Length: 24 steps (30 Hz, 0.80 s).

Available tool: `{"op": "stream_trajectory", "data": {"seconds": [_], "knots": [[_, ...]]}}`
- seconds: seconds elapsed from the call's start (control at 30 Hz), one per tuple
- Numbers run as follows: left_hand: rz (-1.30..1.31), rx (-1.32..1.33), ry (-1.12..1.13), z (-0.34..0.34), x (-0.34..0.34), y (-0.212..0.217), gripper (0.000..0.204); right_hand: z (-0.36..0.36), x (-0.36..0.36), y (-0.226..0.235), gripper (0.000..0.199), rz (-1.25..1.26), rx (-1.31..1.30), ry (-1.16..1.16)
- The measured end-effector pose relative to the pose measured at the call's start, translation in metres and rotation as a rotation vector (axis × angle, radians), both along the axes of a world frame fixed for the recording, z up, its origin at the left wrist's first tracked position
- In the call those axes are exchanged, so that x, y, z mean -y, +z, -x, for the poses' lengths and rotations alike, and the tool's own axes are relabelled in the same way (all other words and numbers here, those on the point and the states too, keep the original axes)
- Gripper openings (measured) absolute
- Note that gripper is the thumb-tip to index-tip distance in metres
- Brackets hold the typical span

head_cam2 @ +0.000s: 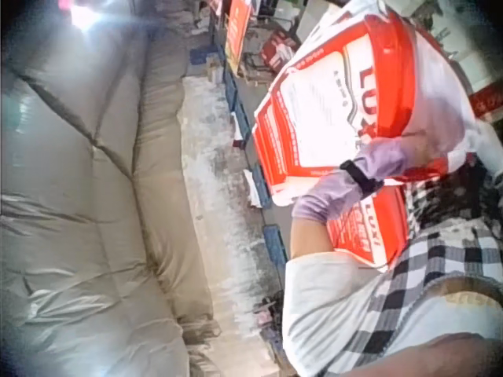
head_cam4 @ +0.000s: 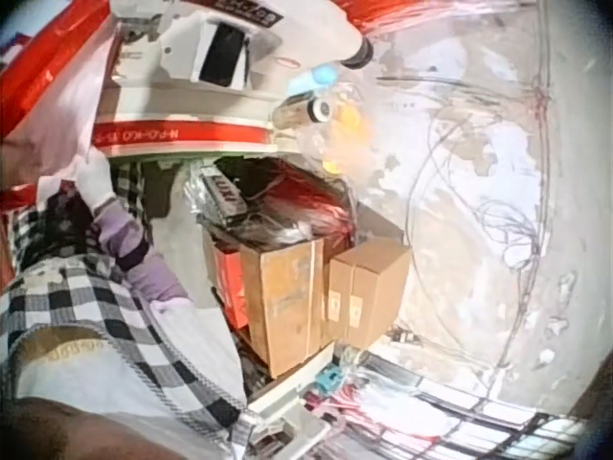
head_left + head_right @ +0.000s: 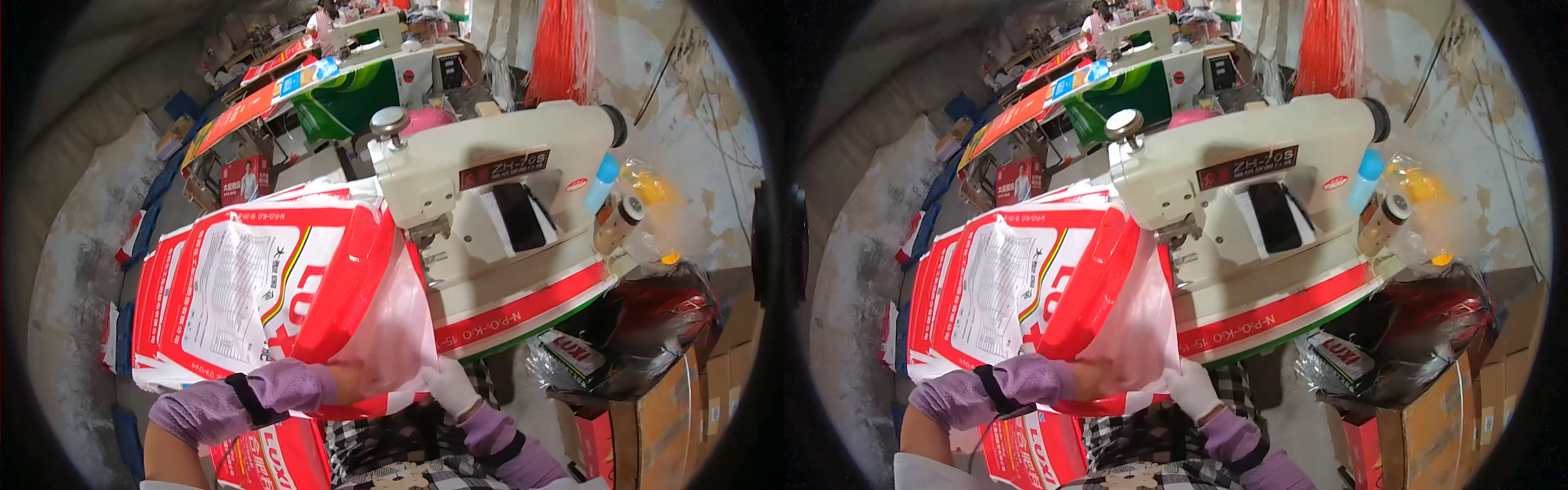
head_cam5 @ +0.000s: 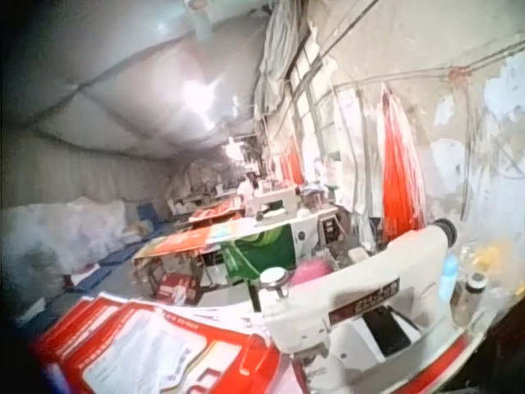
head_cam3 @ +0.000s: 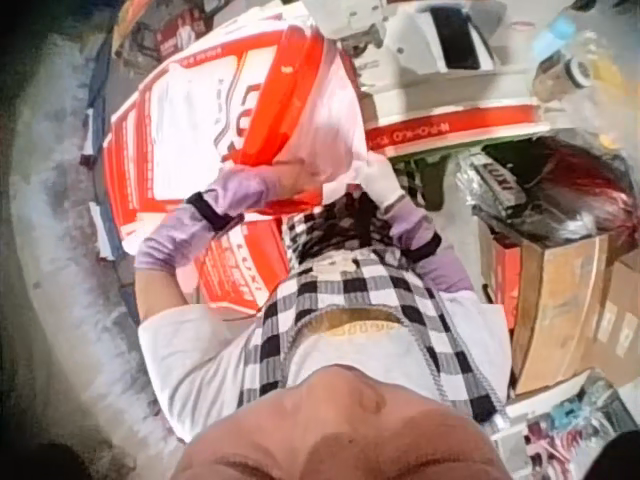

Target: Sewing and finishing the edges of plastic/woven sacks using an industrial sewing machine.

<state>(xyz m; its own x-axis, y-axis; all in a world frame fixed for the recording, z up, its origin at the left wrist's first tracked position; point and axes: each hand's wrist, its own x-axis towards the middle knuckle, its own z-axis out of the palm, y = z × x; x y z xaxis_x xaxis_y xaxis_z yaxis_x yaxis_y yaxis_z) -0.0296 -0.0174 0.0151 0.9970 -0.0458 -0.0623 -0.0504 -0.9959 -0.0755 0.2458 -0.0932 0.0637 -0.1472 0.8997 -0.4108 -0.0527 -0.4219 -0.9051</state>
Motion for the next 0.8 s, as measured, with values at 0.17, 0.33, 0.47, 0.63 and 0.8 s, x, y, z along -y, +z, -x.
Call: {"op": "stream_trajectory", "data": {"seconds": [0.17, 0.33, 0.47, 0.63, 0.8], "knots": [[0.386, -0.404, 0.182, -0.08, 0.013, 0.095, 0.032, -0.007, 0.009, -0.013, 0.026, -0.114, -0.019, 0.034], [0.708, -0.023, 0.198, -0.108, 0.021, 0.121, 0.014, 0.012, 0.062, -0.007, 0.036, 0.055, -0.363, -0.022], [0.525, -0.349, 0.516, -0.137, 0.064, 0.148, 0.023, 0.007, 0.078, 0.005, 0.041, -0.004, -0.148, -0.066], [0.425, -0.315, 0.441, -0.13, 0.092, 0.122, 0.026, -0.034, 0.045, -0.03, 0.043, -0.645, 0.71, 0.237], [0.363, -0.326, 0.296, -0.145, 0.099, 0.119, 0.022, 0.011, -0.068, 0.032, 0.058, -0.187, 0.841, 0.105]]}}
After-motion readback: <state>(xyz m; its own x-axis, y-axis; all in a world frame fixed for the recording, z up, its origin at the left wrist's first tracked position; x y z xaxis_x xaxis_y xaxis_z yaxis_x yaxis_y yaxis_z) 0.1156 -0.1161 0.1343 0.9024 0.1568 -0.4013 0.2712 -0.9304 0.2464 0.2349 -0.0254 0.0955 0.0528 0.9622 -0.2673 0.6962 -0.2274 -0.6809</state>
